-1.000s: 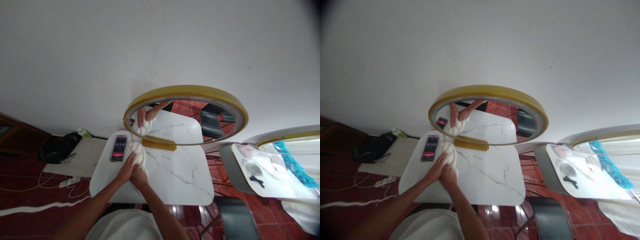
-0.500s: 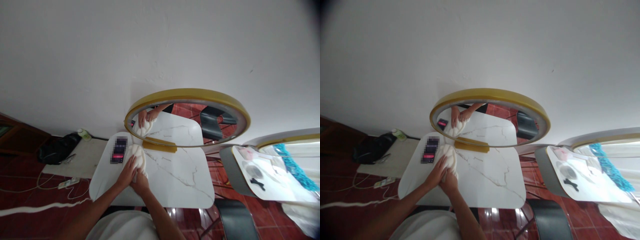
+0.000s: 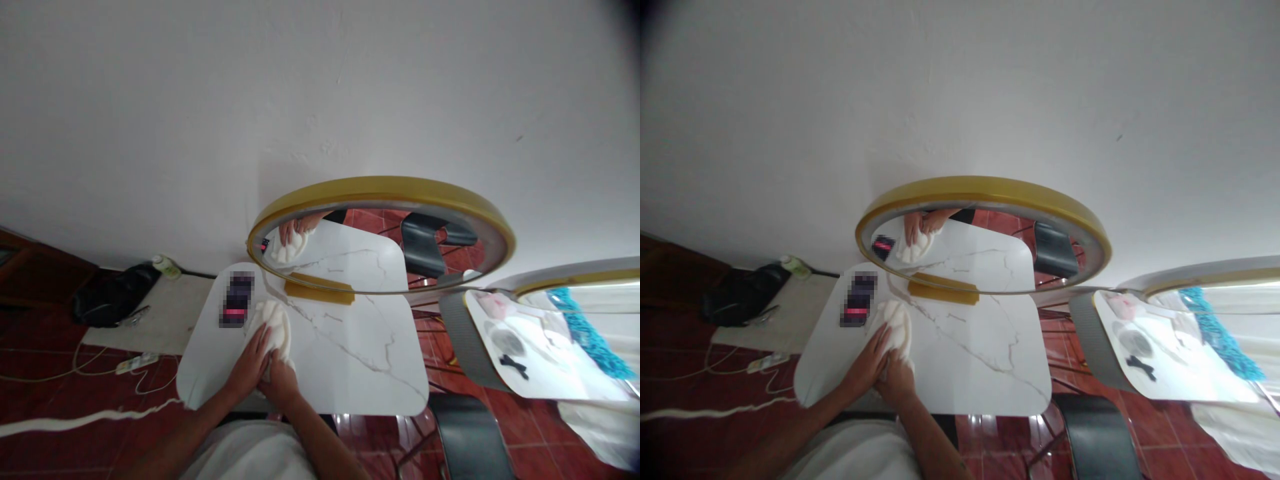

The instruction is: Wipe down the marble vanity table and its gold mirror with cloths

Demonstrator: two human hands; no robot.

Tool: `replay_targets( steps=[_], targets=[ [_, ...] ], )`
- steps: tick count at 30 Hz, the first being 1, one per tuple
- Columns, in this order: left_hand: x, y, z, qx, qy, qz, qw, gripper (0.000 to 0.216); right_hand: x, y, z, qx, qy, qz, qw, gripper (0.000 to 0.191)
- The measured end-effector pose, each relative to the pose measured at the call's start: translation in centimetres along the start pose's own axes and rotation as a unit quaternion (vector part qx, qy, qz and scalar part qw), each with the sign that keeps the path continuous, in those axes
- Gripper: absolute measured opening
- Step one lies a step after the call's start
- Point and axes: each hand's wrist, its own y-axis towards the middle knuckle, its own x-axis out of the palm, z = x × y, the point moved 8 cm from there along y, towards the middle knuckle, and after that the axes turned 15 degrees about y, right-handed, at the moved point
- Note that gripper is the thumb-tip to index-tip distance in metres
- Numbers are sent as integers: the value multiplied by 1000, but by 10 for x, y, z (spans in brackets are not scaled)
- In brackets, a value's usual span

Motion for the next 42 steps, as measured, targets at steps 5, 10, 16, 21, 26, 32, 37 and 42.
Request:
replay_targets(
  steps=[5, 10, 16, 21, 26, 32, 37, 42],
  targets=[
    [-6, 43, -15, -7, -7, 32, 999, 57, -24, 37, -8, -5, 0, 20, 1000, 55],
    [-12, 88, -27, -28, 1, 51, 998, 56, -47, 74, -13, 8, -4, 40, 999, 60],
    [-16, 119, -39, -50, 3, 64, 997, 54, -63, 99, -20, 25, -4, 45, 999, 54],
    [-17, 124, -41, -40, 0, 58, 998, 55, -66, 101, -22, 33, 7, 44, 998, 53],
    [-17, 123, -40, -28, -1, 56, 998, 54, -67, 96, -22, 37, 11, 58, 998, 50],
    [-16, 112, -38, -17, -2, 52, 999, 54, -62, 86, -24, 28, 13, 57, 998, 52],
    [-13, 81, -30, -18, -1, 49, 999, 55, -46, 62, -18, 26, 11, 50, 998, 52],
    [-3, 25, -15, -4, -8, 35, 999, 57, -17, 16, -12, 18, 13, 35, 999, 53]
  ],
)
